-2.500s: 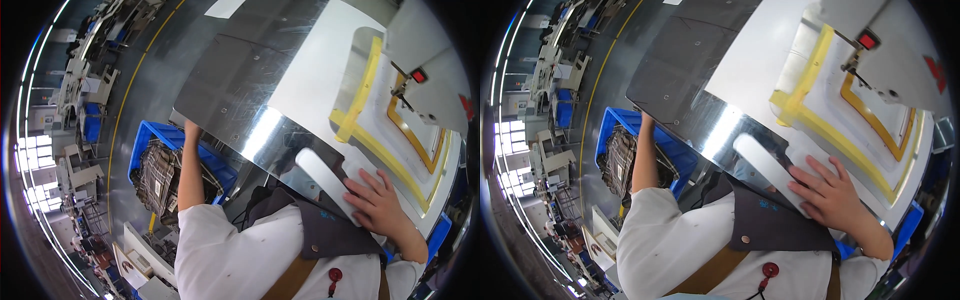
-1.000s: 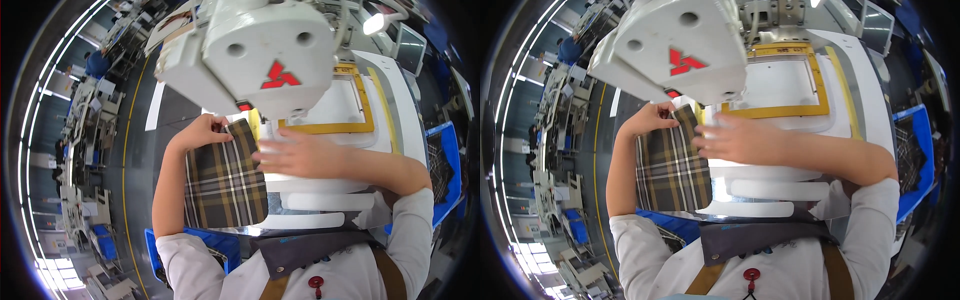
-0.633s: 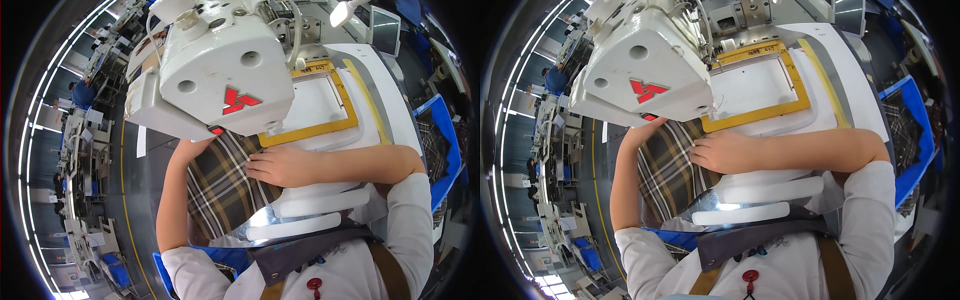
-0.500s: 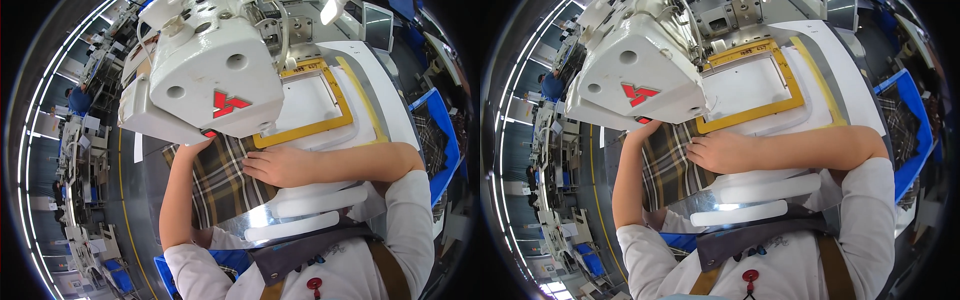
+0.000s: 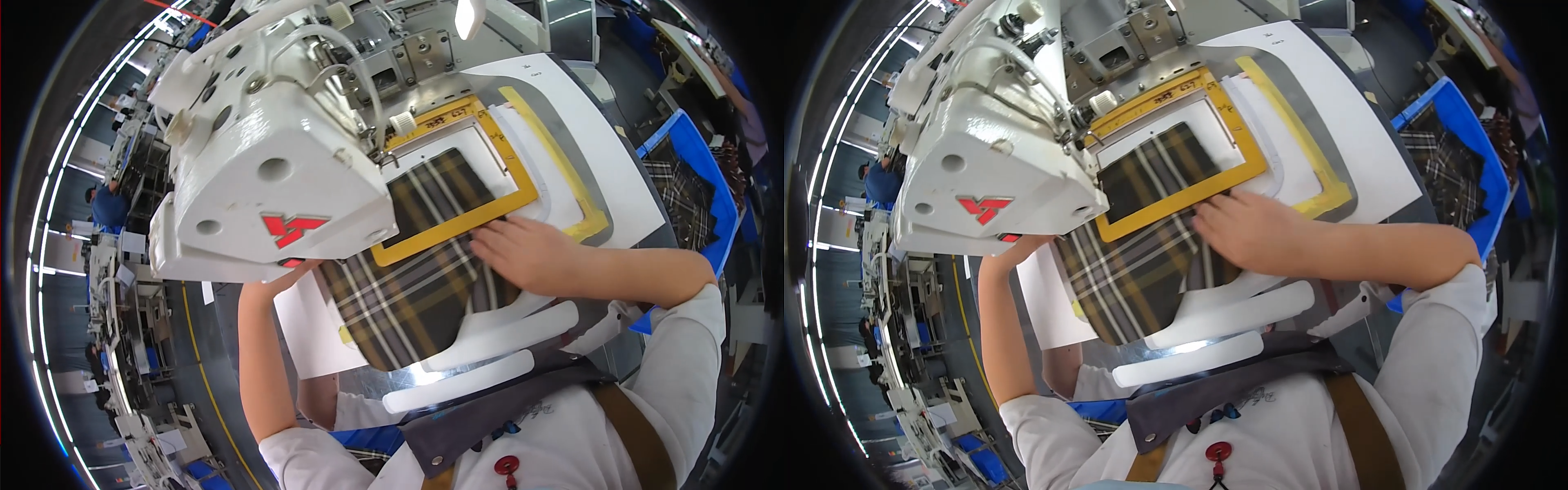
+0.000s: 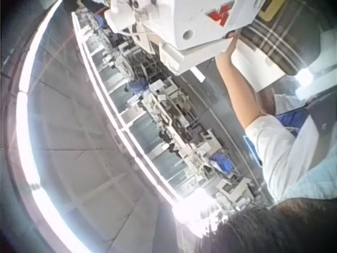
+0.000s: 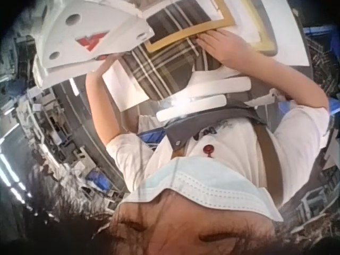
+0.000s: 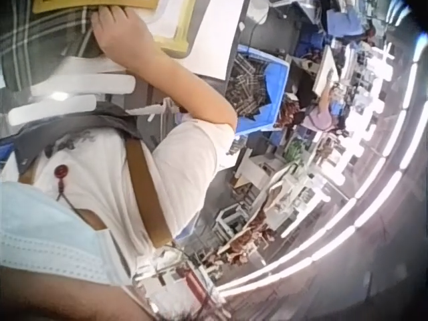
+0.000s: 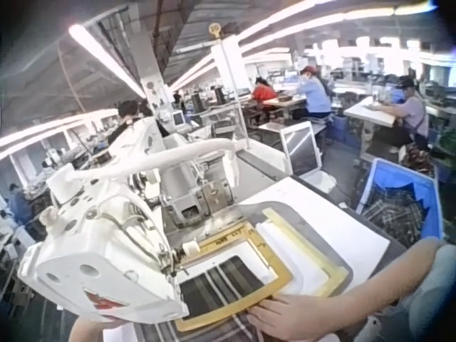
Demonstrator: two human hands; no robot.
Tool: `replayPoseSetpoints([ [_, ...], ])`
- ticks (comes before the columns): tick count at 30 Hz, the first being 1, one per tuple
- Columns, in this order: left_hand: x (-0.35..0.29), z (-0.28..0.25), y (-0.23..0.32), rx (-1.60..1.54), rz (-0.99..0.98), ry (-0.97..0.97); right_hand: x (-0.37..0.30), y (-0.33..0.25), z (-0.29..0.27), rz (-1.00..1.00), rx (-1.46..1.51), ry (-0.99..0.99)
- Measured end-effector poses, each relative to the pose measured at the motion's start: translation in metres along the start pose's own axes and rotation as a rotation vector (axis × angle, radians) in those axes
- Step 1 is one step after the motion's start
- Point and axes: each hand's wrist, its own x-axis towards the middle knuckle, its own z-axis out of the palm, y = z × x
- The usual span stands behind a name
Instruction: Sewing and assembling pieces of a plaid leather or fabric product using an industrial sewing machine.
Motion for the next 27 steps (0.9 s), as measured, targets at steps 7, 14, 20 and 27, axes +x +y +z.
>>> replayPoseSetpoints([
  [7, -0.009, 0.02, 0.005, -0.019, -0.049, 0.119, -0.047, 0.037, -0.035, 0.325, 0.32, 0.022],
  [14, 0.0, 0.064, 0.004, 0.138, 0.082, 0.301, -0.001, 0.122, 0.02, 0.48, 0.519, 0.45],
  [20, -0.009, 0.071, 0.001, 0.174, -0.001, 0.368, 0.039, 0.156, 0.042, 0.694, 0.696, 0.404],
  [27, -0.018, 0.071, 0.012, 0.174, -0.13, 0.432, 0.059, 0.179, 0.06, 0.724, 0.625, 0.593],
])
